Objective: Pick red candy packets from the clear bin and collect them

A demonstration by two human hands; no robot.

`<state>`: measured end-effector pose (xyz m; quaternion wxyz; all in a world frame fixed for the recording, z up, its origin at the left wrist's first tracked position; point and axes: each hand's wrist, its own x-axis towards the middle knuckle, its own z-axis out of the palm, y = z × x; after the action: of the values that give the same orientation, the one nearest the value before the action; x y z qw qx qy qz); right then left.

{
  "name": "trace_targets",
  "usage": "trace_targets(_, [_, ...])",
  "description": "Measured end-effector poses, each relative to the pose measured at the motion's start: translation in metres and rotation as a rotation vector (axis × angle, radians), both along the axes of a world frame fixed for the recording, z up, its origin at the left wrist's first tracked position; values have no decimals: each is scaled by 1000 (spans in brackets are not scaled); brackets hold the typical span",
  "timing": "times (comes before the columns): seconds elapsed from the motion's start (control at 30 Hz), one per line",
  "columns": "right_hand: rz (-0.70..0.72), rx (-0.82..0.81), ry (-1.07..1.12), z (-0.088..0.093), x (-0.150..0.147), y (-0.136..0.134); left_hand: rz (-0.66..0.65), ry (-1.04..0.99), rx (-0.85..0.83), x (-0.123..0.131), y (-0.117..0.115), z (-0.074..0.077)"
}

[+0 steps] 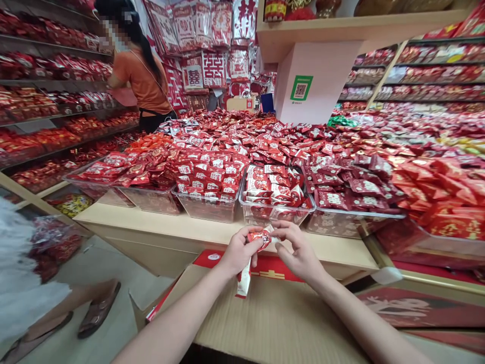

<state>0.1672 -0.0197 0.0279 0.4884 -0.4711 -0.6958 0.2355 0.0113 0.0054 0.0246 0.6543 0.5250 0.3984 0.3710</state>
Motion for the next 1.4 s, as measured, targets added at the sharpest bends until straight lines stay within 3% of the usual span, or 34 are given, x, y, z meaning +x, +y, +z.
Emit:
trace_targets(0.1, [-8,-215,290,-2,-1,2,10,24,80,1,0,-4])
trace_targets(0.23, [121,-407,360,-5,0,5,-77,63,118,1,-3,-6])
trace_targets(0.37, [181,-408,396,-8,-2,6,-153,138,134,0,-4,-5])
trace_targets(0.57, [222,-494,467,-15,-13,5,-66,62,101,0,-1,-7])
trace_targets(0.7, [104,-368,472,3,-8,3,18,3,39,0,0,-7])
trace_targets(0.8, [-47,-201,289,36,12,19,50,0,-1,-1,2,-7])
trace_targets(0.93, [-344,-50,-235,78,45,74,54,13,0,-1,4,-11])
trace_targets(1.0, [-342,-67,-444,87,55,105,53,30,23,-1,3,-13])
trace_targets(1.13, [-180,-162,-695,84,57,141,67,81,64,-2,3,-15])
trace_targets(1.4, [-238,47,-898,65,47,142,52,110,91,-2,3,-18])
